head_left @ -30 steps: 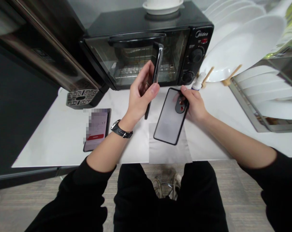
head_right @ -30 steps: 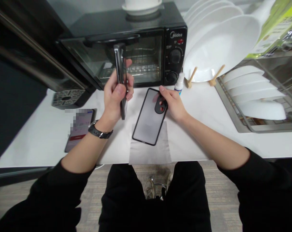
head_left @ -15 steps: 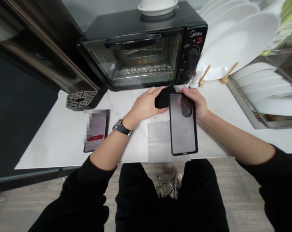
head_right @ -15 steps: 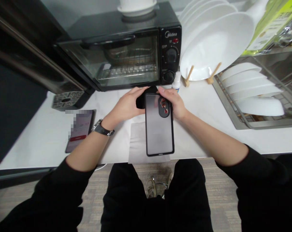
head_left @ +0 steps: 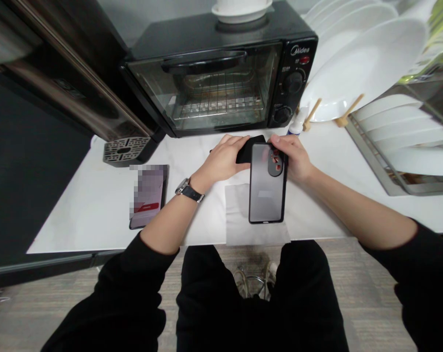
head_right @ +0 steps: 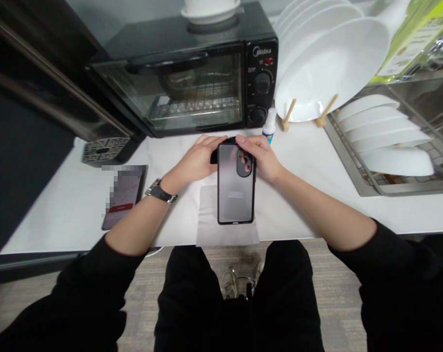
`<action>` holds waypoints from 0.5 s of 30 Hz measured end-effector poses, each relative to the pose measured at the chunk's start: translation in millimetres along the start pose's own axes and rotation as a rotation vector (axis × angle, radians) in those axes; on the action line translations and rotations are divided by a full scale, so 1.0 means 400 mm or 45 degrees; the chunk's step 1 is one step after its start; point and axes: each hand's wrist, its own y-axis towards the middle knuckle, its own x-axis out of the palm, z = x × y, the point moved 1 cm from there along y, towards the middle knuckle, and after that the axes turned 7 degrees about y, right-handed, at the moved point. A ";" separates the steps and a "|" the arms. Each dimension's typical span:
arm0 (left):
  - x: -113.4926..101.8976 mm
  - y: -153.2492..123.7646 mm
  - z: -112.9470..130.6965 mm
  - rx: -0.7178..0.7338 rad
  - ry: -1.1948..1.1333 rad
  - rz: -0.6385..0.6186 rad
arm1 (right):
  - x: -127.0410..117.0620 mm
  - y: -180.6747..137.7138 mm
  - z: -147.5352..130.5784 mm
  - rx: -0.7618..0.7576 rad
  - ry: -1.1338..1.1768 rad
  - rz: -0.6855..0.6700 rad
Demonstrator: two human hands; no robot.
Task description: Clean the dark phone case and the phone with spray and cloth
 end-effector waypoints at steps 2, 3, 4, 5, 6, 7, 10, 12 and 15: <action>0.005 0.002 -0.003 -0.021 -0.026 0.005 | -0.001 0.003 0.005 0.007 0.003 -0.005; 0.007 0.003 -0.004 -0.032 -0.031 0.008 | -0.001 0.004 0.007 0.007 0.005 -0.007; 0.009 0.004 -0.005 -0.037 -0.034 0.010 | -0.001 0.004 0.008 0.005 0.006 -0.013; 0.011 0.004 -0.007 -0.035 -0.037 0.009 | 0.000 0.005 0.009 0.000 0.006 -0.021; 0.012 0.004 -0.008 -0.029 -0.043 0.008 | 0.000 0.006 0.009 -0.004 0.006 -0.031; 0.014 0.004 -0.009 -0.018 -0.049 0.007 | 0.001 0.006 0.009 -0.010 0.006 -0.038; 0.015 0.002 -0.011 0.027 -0.063 -0.004 | 0.003 0.007 0.009 -0.016 0.013 -0.035; 0.016 0.000 -0.013 0.046 -0.062 -0.014 | 0.005 0.007 0.007 -0.007 0.019 -0.028; 0.016 -0.002 -0.015 0.048 -0.070 -0.012 | 0.008 0.005 0.006 0.010 0.020 -0.033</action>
